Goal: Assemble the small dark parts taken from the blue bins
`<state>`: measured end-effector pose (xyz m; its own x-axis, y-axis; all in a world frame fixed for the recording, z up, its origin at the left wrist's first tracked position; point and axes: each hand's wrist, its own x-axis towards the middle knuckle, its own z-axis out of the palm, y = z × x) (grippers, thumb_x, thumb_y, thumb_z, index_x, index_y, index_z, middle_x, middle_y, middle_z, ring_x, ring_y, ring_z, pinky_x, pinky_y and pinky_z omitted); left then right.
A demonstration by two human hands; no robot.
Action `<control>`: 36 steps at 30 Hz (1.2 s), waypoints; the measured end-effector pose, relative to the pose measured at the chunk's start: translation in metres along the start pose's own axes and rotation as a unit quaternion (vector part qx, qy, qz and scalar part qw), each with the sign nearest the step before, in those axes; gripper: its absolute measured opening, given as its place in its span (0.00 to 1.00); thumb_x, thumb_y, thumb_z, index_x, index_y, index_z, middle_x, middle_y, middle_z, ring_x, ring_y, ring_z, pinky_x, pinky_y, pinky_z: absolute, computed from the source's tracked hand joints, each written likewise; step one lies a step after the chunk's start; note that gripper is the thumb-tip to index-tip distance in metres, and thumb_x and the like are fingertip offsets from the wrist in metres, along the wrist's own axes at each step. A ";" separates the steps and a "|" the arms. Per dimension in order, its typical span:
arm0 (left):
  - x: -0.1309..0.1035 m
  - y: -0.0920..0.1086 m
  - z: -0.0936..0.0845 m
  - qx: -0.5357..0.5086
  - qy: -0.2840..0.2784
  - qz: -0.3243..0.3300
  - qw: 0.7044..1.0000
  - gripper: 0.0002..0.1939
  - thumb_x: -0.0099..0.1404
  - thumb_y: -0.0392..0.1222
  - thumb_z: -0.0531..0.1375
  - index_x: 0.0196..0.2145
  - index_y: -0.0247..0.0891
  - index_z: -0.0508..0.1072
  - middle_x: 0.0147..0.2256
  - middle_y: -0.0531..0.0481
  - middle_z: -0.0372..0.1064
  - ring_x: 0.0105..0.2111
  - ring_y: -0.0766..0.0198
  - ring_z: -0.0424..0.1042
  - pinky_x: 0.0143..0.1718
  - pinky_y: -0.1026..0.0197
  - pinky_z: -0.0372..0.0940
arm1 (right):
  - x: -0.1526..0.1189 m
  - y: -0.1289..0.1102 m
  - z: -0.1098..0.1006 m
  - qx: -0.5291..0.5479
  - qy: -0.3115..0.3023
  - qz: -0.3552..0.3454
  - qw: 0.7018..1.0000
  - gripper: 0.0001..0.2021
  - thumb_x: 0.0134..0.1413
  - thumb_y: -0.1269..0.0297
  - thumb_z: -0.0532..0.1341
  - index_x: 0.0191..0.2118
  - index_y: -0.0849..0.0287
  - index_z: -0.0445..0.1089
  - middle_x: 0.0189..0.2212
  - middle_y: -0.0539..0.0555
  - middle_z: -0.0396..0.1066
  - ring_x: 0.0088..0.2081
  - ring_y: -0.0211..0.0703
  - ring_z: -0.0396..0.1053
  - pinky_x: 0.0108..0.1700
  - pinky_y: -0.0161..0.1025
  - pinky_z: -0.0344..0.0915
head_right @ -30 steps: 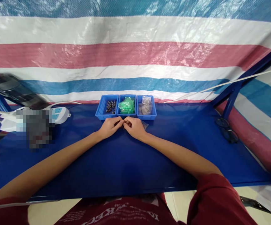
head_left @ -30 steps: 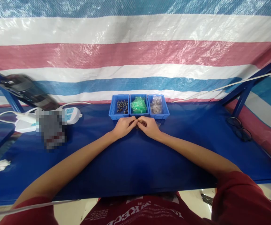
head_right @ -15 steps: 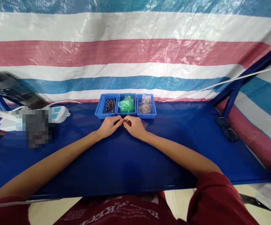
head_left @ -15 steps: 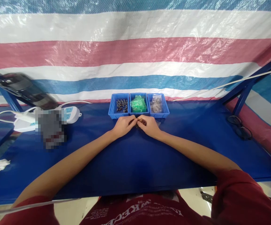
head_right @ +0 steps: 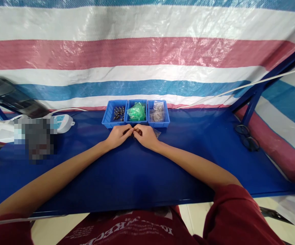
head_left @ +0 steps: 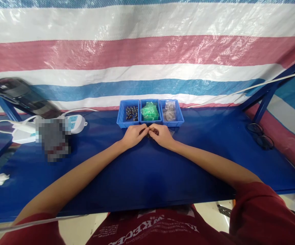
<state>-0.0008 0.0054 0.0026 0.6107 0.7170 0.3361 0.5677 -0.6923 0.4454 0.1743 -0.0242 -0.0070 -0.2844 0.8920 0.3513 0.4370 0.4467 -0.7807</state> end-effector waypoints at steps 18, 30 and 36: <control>0.001 0.002 -0.001 -0.002 -0.004 -0.004 1.000 0.17 0.69 0.45 0.48 0.25 0.35 0.65 0.21 0.54 0.62 0.22 0.69 0.61 0.27 0.66 0.54 | 0.000 -0.001 -0.002 0.003 -0.001 0.005 1.000 0.05 0.54 0.70 0.55 0.32 0.60 0.68 0.24 0.49 0.70 0.25 0.35 0.65 0.31 0.32 0.59; 0.000 0.000 0.000 -0.006 -0.002 -0.003 1.000 0.17 0.69 0.45 0.47 0.26 0.36 0.65 0.22 0.54 0.63 0.22 0.69 0.61 0.27 0.66 0.55 | 0.000 -0.004 -0.003 0.004 -0.003 0.016 1.000 0.05 0.54 0.70 0.55 0.33 0.60 0.68 0.25 0.50 0.70 0.25 0.36 0.65 0.31 0.33 0.60; 0.000 0.003 -0.002 -0.022 0.006 -0.011 1.000 0.17 0.70 0.46 0.47 0.30 0.36 0.68 0.25 0.52 0.67 0.25 0.68 0.64 0.28 0.66 0.57 | 0.000 -0.004 -0.001 0.031 0.018 0.019 0.999 0.06 0.54 0.68 0.55 0.35 0.60 0.68 0.25 0.50 0.71 0.25 0.37 0.66 0.31 0.33 0.62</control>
<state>-0.0003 0.0033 0.0055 0.5917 0.7325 0.3365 0.5551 -0.6730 0.4888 0.1738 -0.0261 -0.0037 -0.2372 0.9108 0.3380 0.3922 0.4081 -0.8244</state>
